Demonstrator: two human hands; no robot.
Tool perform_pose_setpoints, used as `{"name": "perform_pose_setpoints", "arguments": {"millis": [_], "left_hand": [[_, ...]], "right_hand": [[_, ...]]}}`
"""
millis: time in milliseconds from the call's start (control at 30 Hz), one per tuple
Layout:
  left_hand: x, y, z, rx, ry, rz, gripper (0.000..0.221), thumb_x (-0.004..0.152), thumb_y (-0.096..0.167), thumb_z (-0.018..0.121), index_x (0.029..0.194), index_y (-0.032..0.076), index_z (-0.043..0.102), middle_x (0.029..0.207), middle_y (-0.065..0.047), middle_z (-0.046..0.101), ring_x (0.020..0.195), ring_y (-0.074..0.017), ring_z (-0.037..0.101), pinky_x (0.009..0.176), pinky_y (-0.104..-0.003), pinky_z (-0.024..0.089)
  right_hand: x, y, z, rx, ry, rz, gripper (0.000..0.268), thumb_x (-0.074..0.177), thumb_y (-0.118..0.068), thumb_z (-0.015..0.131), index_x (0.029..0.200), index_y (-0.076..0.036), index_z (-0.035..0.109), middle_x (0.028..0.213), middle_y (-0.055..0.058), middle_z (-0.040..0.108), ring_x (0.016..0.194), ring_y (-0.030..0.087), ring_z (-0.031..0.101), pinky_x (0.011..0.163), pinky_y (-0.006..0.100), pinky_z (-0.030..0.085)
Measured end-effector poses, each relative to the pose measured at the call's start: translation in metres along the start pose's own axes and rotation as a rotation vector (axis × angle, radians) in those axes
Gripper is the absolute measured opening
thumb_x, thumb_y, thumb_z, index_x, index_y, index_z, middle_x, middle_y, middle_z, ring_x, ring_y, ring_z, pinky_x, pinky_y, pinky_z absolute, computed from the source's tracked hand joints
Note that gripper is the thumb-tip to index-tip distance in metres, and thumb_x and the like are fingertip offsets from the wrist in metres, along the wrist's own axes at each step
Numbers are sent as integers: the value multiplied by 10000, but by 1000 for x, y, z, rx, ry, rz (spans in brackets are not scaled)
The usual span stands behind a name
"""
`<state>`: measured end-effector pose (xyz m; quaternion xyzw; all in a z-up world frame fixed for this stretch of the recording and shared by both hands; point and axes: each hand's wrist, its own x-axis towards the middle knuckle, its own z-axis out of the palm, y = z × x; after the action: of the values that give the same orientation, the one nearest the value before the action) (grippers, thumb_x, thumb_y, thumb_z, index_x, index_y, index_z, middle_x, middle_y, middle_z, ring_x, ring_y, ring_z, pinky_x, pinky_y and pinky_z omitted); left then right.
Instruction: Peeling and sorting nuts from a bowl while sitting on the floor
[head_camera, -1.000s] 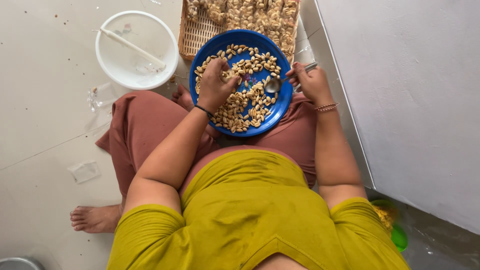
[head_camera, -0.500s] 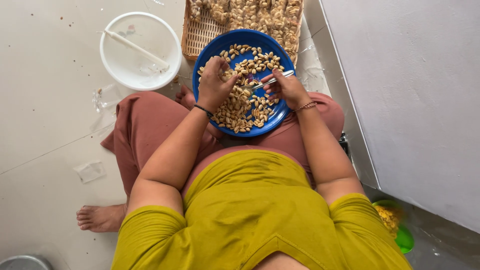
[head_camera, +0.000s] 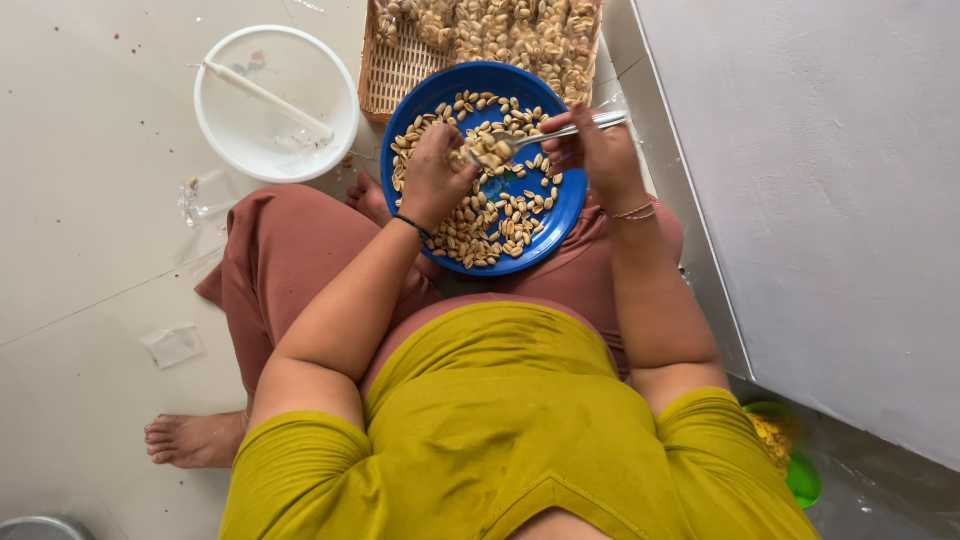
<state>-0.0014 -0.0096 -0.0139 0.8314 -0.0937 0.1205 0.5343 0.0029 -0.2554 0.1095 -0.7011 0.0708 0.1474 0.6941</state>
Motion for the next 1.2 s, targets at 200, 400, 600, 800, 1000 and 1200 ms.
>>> {"name": "perform_pose_setpoints", "arguments": {"millis": [200, 400, 600, 800, 1000, 1200], "left_hand": [[-5, 5, 5, -28, -35, 13, 442, 748, 188, 903, 1034, 126, 572, 908, -88, 578, 907, -352, 653, 809, -426, 542], [-1, 11, -4, -73, -56, -4, 432, 777, 152, 887, 1061, 130, 563, 953, -94, 589, 948, -366, 650, 814, -467, 534], [-2, 16, -8, -101, -62, 21, 427, 777, 120, 888, 1051, 104, 561, 925, -114, 563, 923, -379, 633, 812, -472, 524], [-4, 6, -1, -79, -72, 23, 436, 790, 145, 877, 1089, 105, 563, 955, -123, 570, 940, -386, 627, 808, -490, 518], [-3, 12, -4, -81, -87, -3, 382, 832, 144, 838, 1094, 113, 563, 966, -127, 580, 938, -374, 632, 818, -476, 517], [2, 1, -12, -96, -16, 5, 396, 781, 97, 864, 1054, 122, 579, 966, -127, 592, 969, -380, 642, 879, -455, 519]], "right_hand": [[-24, -28, 69, -595, -49, -546, 374, 1067, -395, 659, 995, -51, 789, 725, 114, 747, 646, 206, 743, 517, 284, 603], [-42, -45, 68, -813, 2, -796, 275, 1084, -286, 623, 1030, -78, 795, 917, 109, 790, 819, 290, 763, 738, 372, 607], [-45, -43, 65, -723, -21, -781, 290, 1086, -274, 608, 1005, -63, 790, 934, 135, 789, 836, 327, 757, 750, 402, 592], [-49, -47, 62, -602, -57, -732, 309, 1089, -274, 608, 1015, -29, 781, 892, 183, 768, 763, 350, 749, 665, 387, 598], [-35, -28, 51, -407, -58, -643, 308, 1091, -261, 591, 1002, -33, 778, 828, 177, 750, 753, 253, 730, 632, 343, 591], [-5, 15, -3, -313, 239, -469, 423, 1131, -341, 493, 1053, -46, 787, 788, 158, 726, 688, 193, 704, 556, 286, 611]]}}
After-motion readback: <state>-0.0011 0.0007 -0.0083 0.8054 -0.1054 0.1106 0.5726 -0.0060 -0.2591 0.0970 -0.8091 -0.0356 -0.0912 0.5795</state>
